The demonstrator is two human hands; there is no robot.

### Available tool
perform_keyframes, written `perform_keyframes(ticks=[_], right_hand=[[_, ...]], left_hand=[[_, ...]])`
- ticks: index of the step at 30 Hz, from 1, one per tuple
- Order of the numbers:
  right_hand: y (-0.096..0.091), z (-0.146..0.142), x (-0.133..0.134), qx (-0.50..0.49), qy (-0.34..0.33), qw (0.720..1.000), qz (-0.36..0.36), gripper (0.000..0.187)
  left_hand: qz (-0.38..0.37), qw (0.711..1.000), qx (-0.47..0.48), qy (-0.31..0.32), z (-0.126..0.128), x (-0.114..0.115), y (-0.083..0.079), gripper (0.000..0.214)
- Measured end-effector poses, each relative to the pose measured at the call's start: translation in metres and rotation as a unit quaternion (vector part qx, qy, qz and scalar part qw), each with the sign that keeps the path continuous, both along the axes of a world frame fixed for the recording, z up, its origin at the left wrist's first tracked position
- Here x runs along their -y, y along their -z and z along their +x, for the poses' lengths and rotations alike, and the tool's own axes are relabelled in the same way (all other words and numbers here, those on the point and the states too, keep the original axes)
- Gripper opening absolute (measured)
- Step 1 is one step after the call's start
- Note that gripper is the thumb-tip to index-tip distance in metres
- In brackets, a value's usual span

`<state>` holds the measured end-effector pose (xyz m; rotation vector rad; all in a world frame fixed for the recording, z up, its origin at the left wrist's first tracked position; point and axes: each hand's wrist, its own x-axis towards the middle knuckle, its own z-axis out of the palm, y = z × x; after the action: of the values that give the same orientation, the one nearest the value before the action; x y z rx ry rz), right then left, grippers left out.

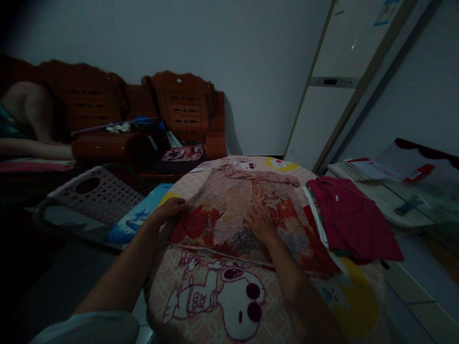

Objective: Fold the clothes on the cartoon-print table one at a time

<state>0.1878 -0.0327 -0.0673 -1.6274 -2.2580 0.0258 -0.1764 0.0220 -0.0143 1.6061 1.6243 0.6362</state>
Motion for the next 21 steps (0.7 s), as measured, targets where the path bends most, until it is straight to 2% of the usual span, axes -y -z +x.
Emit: perform_keyframes(ticks=[5,10,12,15,18,21], right_hand=[[0.0,-0.001,-0.001,0.004,-0.001,1.0,-0.003,0.046],[-0.003,-0.002,0.0,0.006,0.007,1.0,-0.01,0.045],[-0.003,-0.002,0.0,-0.003,0.002,1.0,-0.007,0.044],[-0.001,0.0,0.0,-0.042,-0.014,0.999,0.017,0.042],[0.001,0.001,0.001,-0.095,-0.047,0.993,0.046,0.039],[-0.001,0.001,0.003,-0.129,-0.065,0.988,0.057,0.037]], left_hand=[[0.011,1.0,0.0,0.025,-0.006,0.027,-0.003,0.047],[0.077,0.996,0.012,0.045,0.002,0.038,-0.014,0.043],[0.096,0.993,-0.005,0.072,0.018,0.04,-0.024,0.042],[0.112,0.982,-0.038,0.148,0.056,0.045,-0.035,0.035],[0.128,0.964,-0.074,0.221,0.096,0.052,-0.031,0.037],[0.099,0.93,-0.128,0.329,0.12,0.052,-0.022,0.032]])
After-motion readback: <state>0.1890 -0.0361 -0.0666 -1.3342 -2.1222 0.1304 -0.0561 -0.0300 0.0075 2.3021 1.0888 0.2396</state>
